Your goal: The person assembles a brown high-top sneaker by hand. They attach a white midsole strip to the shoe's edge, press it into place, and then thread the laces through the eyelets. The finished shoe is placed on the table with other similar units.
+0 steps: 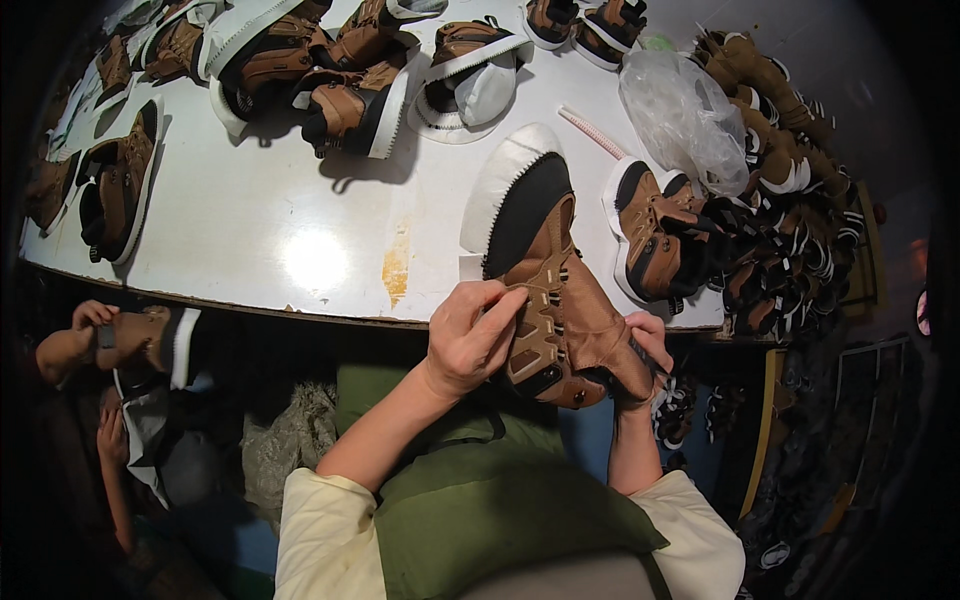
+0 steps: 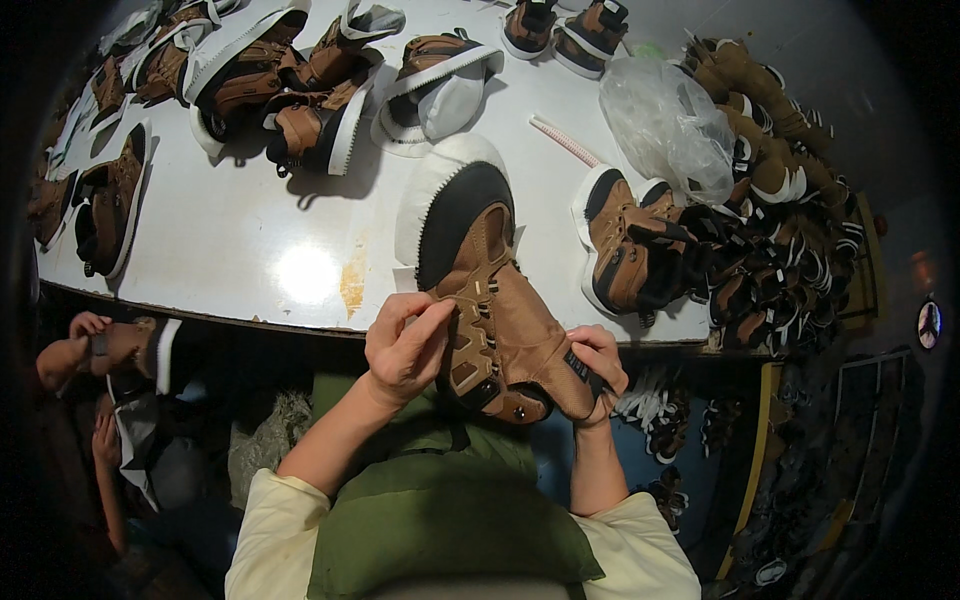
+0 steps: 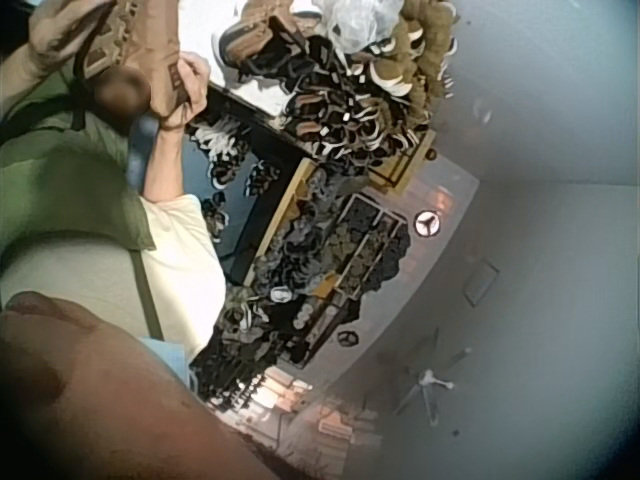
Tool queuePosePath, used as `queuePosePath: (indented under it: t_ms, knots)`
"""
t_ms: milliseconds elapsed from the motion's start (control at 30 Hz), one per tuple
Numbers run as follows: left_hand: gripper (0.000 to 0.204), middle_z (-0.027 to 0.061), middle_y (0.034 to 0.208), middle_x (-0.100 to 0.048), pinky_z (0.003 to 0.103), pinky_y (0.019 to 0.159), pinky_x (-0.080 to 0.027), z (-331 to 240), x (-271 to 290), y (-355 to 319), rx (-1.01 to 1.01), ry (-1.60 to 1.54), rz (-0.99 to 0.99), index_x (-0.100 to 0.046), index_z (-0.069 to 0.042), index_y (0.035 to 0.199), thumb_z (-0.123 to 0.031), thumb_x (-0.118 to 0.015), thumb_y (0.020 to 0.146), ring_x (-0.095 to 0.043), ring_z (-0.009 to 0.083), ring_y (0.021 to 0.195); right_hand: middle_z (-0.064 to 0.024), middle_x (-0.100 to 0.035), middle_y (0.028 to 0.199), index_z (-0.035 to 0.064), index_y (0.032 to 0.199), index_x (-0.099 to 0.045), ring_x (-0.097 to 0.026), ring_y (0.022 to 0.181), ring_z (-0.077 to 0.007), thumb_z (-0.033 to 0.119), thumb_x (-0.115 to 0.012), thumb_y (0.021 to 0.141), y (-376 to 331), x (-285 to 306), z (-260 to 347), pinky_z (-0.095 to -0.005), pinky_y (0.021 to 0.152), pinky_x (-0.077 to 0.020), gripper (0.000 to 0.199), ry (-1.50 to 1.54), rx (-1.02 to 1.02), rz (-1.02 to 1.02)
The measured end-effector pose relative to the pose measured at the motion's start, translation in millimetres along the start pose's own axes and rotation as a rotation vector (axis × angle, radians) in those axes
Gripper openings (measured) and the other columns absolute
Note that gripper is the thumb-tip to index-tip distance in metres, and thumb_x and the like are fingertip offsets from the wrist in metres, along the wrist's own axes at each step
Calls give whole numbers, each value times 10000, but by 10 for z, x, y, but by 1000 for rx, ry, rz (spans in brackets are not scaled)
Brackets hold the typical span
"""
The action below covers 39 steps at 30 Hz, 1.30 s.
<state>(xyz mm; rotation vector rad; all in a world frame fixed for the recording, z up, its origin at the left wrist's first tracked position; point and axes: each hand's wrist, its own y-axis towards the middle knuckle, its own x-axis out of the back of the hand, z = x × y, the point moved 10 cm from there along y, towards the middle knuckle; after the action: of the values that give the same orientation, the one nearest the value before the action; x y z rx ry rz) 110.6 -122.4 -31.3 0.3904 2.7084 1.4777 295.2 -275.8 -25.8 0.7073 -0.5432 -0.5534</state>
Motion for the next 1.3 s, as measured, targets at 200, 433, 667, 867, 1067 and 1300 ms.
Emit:
queuePosePath:
  t_ms: [200, 433, 667, 867, 1067, 1300]
  knots:
    - [355, 122, 908, -605, 336, 647, -518, -10, -20, -32, -42, -4, 45, -670, 22, 986, 59, -680, 633, -612, 270, 773, -191, -587, 1081, 29, 1111, -620, -574, 886, -259, 152, -754, 779, -27, 13, -22, -353, 777, -481, 378, -19, -11, 8]
    - [323, 125, 904, -611, 340, 650, -522, -19, -27, -51, -61, -14, 18, -662, 23, 968, 61, -694, 649, -620, 279, 772, -189, -587, 1088, 32, 1122, -627, -578, 901, -267, 148, -743, 791, -27, 40, -25, -360, 792, -484, 369, 10, -16, -6]
    - [257, 116, 867, -599, 332, 608, -501, 23, 10, 70, 97, -11, -25, -644, 11, 926, 72, -710, 686, -596, 257, 722, -188, -586, 1088, 34, 1119, -629, -579, 899, -265, 143, -749, 780, -1, 8, -12, -362, 794, -485, 375, 9, -2, 1]
    - [234, 118, 853, -587, 336, 603, -490, 38, -31, 79, 95, -13, 27, -626, 9, 910, 76, -692, 696, -586, 269, 722, -188, -589, 1083, 39, 1114, -630, -579, 892, -262, 144, -757, 771, 12, -7, -1, -361, 791, -483, 381, 31, -21, 24]
    - [237, 149, 854, -563, 365, 634, -480, 56, -104, 63, 97, -16, 91, -578, 22, 917, 91, -660, 706, -565, 302, 742, -190, -597, 1080, 37, 1101, -637, -577, 889, -259, 144, -758, 771, 12, -8, -12, -364, 787, -480, 368, 50, -40, 30]
    - [255, 160, 871, -553, 371, 635, -473, 70, -129, 3, 84, -62, 131, -555, 35, 935, 108, -639, 706, -550, 312, 739, -195, -602, 1074, 32, 1097, -637, -576, 895, -260, 144, -752, 778, 12, -20, 14, -362, 792, -479, 357, 24, -24, 5]
